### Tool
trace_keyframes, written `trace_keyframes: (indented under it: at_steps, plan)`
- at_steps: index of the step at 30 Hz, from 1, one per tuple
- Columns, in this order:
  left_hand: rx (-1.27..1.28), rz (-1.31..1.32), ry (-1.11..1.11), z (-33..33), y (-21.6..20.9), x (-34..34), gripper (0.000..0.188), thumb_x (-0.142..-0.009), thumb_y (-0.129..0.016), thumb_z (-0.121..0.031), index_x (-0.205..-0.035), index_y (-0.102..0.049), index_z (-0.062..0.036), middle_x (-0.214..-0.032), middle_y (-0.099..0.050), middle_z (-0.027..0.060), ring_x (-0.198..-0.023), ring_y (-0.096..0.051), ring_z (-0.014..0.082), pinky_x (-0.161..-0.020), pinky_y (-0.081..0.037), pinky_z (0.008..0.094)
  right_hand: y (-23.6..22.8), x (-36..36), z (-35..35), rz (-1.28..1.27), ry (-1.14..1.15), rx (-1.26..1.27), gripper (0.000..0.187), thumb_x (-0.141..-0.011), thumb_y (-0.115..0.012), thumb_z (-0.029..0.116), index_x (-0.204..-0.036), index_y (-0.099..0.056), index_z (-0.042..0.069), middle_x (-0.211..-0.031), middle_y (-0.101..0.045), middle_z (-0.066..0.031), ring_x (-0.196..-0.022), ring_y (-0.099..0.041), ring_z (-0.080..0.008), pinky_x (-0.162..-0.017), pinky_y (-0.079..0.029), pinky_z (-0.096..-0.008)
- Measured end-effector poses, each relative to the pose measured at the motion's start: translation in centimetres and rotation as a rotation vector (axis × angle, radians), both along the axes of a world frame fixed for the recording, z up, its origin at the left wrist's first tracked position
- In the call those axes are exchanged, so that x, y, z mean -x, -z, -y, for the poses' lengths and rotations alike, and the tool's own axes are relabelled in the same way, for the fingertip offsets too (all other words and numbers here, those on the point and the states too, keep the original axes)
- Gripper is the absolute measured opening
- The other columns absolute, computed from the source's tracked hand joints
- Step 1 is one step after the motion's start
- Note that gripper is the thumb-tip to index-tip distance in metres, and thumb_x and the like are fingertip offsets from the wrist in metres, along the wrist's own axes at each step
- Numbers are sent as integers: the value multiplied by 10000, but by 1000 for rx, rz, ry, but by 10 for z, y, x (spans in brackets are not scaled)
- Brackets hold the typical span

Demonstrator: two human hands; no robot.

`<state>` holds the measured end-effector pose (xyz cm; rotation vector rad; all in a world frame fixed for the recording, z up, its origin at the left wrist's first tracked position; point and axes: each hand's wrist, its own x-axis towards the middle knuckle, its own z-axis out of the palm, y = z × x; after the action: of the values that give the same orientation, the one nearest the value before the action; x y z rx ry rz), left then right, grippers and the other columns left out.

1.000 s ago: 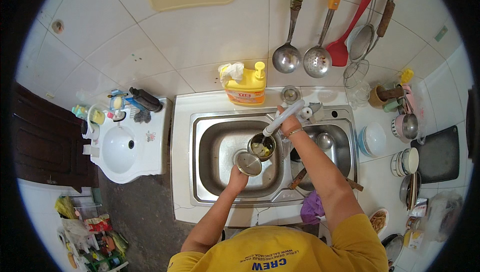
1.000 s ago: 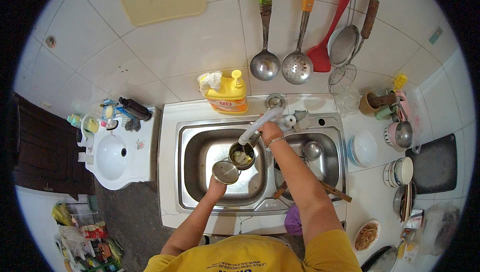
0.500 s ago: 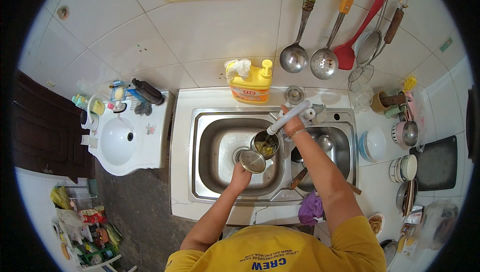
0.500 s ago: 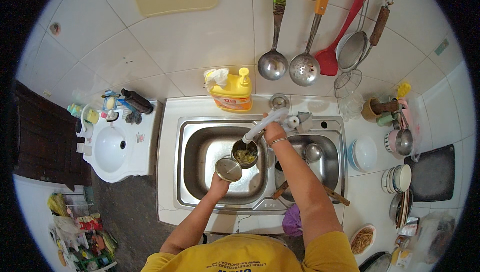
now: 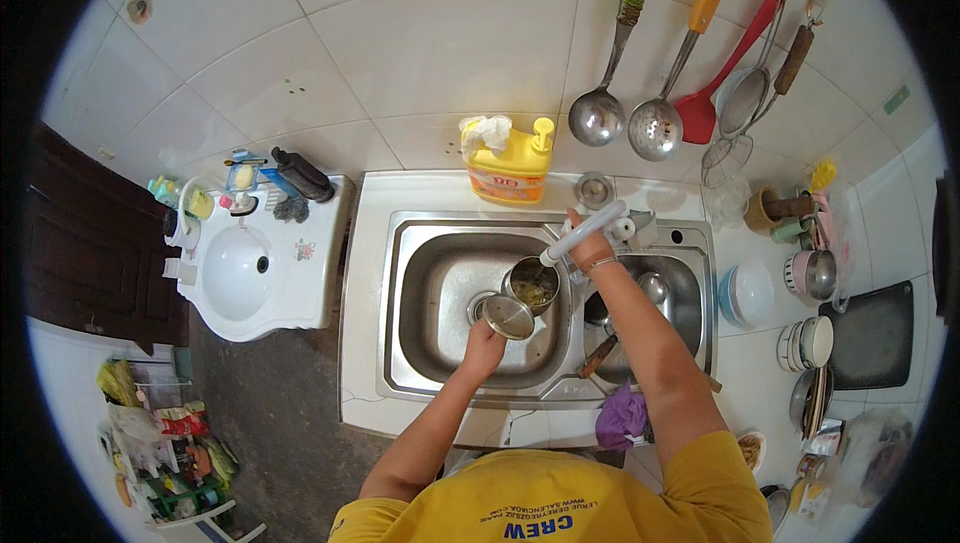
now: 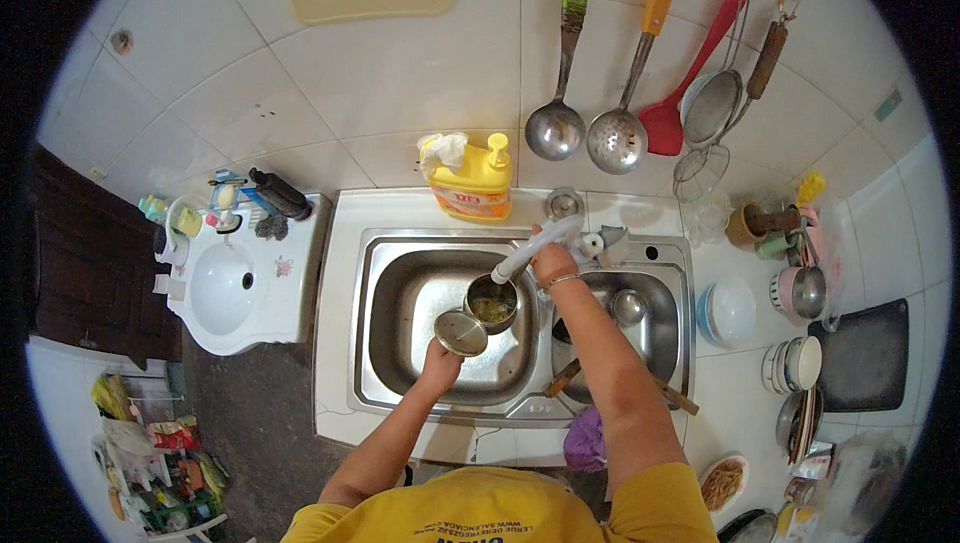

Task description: The person cleans a kettle at a sink using a cloth, then walks to a floor drain and pours out the liquid before returning to the sink to continue cleaning and rinsing it.

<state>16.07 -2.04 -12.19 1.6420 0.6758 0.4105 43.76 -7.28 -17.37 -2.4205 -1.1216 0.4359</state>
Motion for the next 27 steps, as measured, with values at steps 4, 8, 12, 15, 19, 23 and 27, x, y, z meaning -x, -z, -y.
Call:
trace_keyframes:
  at_steps: [4,8,12,15,19,23,27]
  plan:
    - [-10,-40,-15,-2,-5,1,159,-747,-443,22,-821,-579,-10,-618,-517,-8,-560,-436,75,-487,-361,245,-19,5,4,-14,-34,-20,466,-828,-415,177,-1270,-316,69,-939,-557,-265,-885,-553,-367,-752,-445,-428]
    - [21,-28,-44,-1,1,7,178,-727,-430,34,-809,-582,-9,-612,-516,-8,-562,-439,74,-489,-359,240,-51,9,3,-2,-42,126,405,-781,-493,196,-1139,-404,29,-992,-542,-253,-926,-533,-374,-776,-432,-429]
    - [16,-70,-51,-4,17,6,166,-768,-460,-15,-880,-582,0,-781,-592,80,-734,-533,149,-644,-413,283,-58,18,-7,-49,102,175,377,-739,-554,270,-1001,-439,24,-983,-542,-241,-891,-541,-386,-755,-434,-449]
    - [59,-117,0,-5,9,4,170,-793,-475,-37,-921,-579,6,-870,-628,112,-828,-571,177,-733,-436,300,-21,13,-6,21,170,161,425,-735,-554,335,-1004,-439,27,-971,-546,-242,-876,-545,-388,-752,-436,-450]
    - [210,-31,-17,-5,5,7,190,-782,-466,-4,-938,-575,0,-919,-614,91,-889,-553,172,-776,-425,290,-2,5,10,-58,175,-62,323,-793,-497,226,-1044,-514,23,-965,-566,-231,-885,-560,-342,-743,-450,-430]
    - [-80,6,33,-8,9,36,220,-767,-474,15,-969,-559,0,-940,-602,91,-904,-548,181,-799,-421,295,-44,47,50,-297,206,-252,298,-800,-510,173,-1054,-511,17,-932,-587,-199,-835,-585,-306,-697,-461,-399]
    - [-59,12,32,2,16,52,245,-767,-487,4,-1007,-537,-2,-969,-586,97,-915,-540,188,-797,-424,297,-66,133,101,-340,216,-475,225,-776,-584,143,-977,-562,43,-865,-598,-96,-703,-573,-166,-608,-464,-276]
